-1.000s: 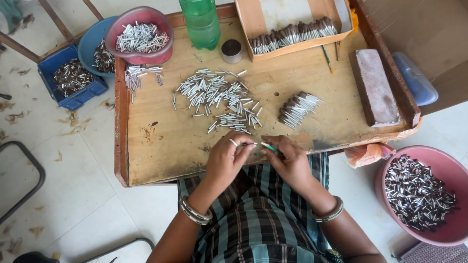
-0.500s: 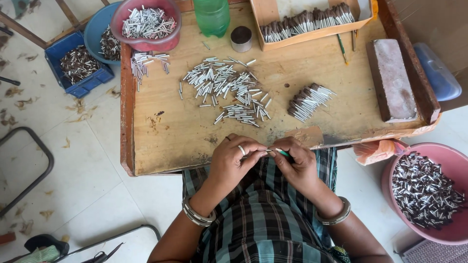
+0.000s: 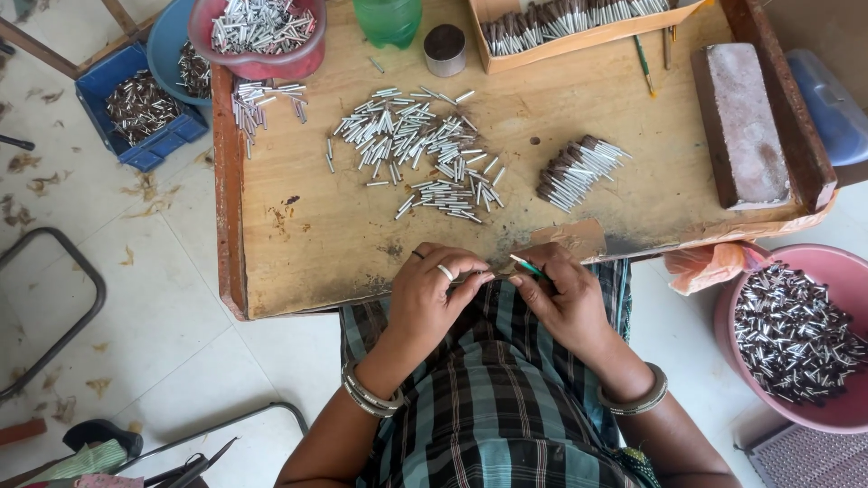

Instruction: Assembling small industrial brushes by inserting metal pins or bristles into a holder.

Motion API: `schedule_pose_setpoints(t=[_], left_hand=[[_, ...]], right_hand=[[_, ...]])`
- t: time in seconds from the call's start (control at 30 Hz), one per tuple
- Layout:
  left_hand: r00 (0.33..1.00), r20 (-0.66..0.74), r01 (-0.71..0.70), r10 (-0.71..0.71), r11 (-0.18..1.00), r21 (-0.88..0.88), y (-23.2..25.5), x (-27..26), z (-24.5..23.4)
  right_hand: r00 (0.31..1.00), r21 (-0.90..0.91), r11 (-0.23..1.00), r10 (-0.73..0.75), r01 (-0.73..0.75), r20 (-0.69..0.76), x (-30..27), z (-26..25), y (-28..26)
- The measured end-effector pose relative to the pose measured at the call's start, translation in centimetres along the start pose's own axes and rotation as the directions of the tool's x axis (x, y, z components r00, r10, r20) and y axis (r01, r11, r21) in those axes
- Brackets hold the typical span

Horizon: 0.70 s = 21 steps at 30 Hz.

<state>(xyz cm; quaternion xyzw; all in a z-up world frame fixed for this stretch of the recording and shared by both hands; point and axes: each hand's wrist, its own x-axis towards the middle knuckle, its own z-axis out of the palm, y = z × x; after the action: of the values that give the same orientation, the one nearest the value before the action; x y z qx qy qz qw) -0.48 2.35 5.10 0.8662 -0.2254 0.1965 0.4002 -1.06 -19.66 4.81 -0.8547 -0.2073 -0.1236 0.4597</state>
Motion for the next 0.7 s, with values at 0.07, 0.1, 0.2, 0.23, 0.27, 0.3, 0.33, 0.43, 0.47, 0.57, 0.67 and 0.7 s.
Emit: schedule_pose_setpoints(t=[0.07,0.1,0.2,0.23,0.27,0.3,0.33,0.43,0.47,0.57,0.67,0.7], left_hand=[[1.000,-0.007,0.010,-0.010,0.994,0.104,-0.5,0.9,0.0],[1.000,-0.015,0.020,-0.017,0.978,0.207,-0.8,1.3,0.0],[0.976,0.004,0.201,-0.217,0.897,-0.393,-1.6,-0.8,1.2],[0.977,0.010,0.201,-0.214,0.897,-0.394,-2.2,-1.0,2.0],[0.936,0.107,0.317,-0.335,0.673,-0.668,-2.7,-1.5,2.8],[0.881,0.235,0.392,-0.410,0.356,-0.849,-3.1,-2.1,3.6],[0.886,0.226,0.383,-0.405,0.362,-0.850,-2.9,-2.0,3.5],[0.884,0.289,0.400,-0.367,0.275,-0.874,-2.3,-1.8,3.2],[0.887,0.290,0.401,-0.359,0.288,-0.870,-2.3,-2.0,3.3],[0.891,0.283,0.393,-0.356,0.290,-0.872,-2.1,-2.2,3.4],[0.906,0.255,0.360,-0.338,0.297,-0.885,-1.6,-2.4,4.1],[0.919,0.239,0.337,-0.314,0.312,-0.888,-1.5,-2.4,4.4]], right_hand=[[0.999,-0.032,0.999,0.044,-0.043,0.026,-0.4,0.3,-0.2],[0.995,-0.066,0.994,0.089,-0.085,0.049,-0.6,0.4,-0.4],[0.998,-0.081,0.995,-0.056,0.059,0.041,-0.4,0.4,-0.5],[0.998,-0.082,0.995,-0.051,0.054,0.036,-0.5,0.4,-0.5],[0.997,-0.111,0.992,-0.049,0.055,0.054,-0.8,0.4,-0.5],[0.996,-0.139,0.989,-0.047,0.057,0.072,-1.0,0.3,-0.6],[0.996,-0.140,0.988,-0.058,0.067,0.069,-0.8,0.4,-0.6],[0.996,-0.134,0.987,-0.078,0.084,0.054,-0.5,0.2,-0.7],[0.996,-0.130,0.989,-0.063,0.071,0.066,-0.7,0.2,-0.7],[0.995,-0.126,0.990,-0.051,0.062,0.083,-1.1,0.3,-0.5],[0.995,-0.130,0.989,-0.055,0.066,0.086,-1.2,0.4,-0.6],[0.995,-0.135,0.989,-0.052,0.063,0.081,-1.1,0.5,-0.6]])
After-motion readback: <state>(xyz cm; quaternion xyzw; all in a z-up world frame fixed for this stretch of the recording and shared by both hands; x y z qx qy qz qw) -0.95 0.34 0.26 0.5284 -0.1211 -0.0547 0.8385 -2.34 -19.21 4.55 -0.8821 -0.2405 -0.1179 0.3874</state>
